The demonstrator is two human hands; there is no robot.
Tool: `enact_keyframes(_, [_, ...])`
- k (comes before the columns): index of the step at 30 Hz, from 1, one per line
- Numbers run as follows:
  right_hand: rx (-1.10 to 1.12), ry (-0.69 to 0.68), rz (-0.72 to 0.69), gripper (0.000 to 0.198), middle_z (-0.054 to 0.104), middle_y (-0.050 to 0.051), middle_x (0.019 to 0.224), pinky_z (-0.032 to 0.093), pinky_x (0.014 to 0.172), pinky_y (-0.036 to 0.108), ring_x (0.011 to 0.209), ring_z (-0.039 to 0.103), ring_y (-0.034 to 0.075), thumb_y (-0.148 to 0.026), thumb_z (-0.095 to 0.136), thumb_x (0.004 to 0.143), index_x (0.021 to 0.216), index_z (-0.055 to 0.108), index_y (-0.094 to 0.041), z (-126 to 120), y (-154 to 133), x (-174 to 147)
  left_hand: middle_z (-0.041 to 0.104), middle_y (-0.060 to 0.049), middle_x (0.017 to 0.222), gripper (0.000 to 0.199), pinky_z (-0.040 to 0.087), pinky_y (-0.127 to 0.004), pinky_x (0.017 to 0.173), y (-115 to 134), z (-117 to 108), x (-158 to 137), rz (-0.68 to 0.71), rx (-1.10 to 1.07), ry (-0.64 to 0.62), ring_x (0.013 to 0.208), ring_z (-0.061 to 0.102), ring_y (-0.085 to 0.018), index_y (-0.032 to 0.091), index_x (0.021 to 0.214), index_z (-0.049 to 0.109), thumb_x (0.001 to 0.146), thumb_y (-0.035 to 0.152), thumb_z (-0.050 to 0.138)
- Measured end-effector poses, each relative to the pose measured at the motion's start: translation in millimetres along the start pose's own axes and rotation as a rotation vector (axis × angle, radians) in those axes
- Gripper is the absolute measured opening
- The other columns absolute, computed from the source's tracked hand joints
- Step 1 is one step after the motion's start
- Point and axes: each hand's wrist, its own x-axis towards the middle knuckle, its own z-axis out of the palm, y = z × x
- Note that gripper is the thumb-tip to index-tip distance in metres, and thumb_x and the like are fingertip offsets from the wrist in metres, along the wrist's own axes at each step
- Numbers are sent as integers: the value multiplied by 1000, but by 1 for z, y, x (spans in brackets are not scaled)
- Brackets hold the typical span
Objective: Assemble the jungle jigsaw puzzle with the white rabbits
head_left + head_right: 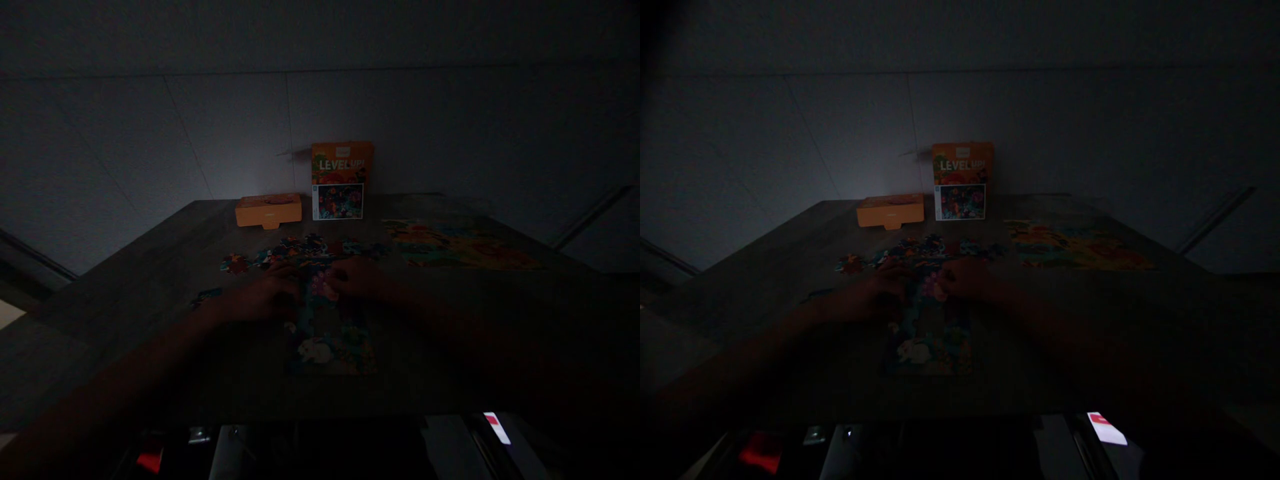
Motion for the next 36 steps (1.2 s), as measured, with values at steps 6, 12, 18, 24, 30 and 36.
enact_keyframes(6, [1,23,-19,20,65,3,71,28,59,24,62,52,12,-32,59,86,81,69,-16,1,2,0,50,-4,138,7,30,-45,112,0,-1,-1,45,-3,-15,133,40,-27,23,83,71,82,29,74])
enact_keyframes(12, [23,12,-19,19,64,2,69,28,58,23,60,50,11,-31,60,85,80,69,-15,0,0,1,51,-5,138,4,29,-46,114,5,-4,-1,50,-24,-35,133,41,-26,22,81,71,83,26,72])
enact_keyframes(18, [12,4,-8,21,66,3,72,29,58,23,62,53,12,-33,60,86,80,69,-15,0,1,2,42,-2,148,13,30,-47,114,8,-3,-2,98,-32,-75,137,34,-29,26,88,74,78,33,77])
enact_keyframes(24, [38,11,-13,22,67,3,72,30,59,23,63,55,12,-34,59,87,79,69,-16,1,2,3,34,0,154,30,29,-49,115,12,-2,-3,87,-40,-127,142,27,-32,33,103,74,74,37,80])
enact_keyframes(30, [47,-3,-11,22,67,3,72,29,58,23,62,54,12,-32,59,87,80,69,-15,-2,-2,2,36,-1,152,29,29,-46,116,13,-1,-2,74,-35,-145,143,28,-29,33,107,73,79,41,75])
enact_keyframes(36, [39,2,-2,22,65,3,70,29,58,23,60,52,12,-33,59,86,78,69,-15,-3,-2,1,31,-9,158,91,22,-51,117,4,3,-2,-49,42,-111,144,26,-33,29,150,35,72,57,75])
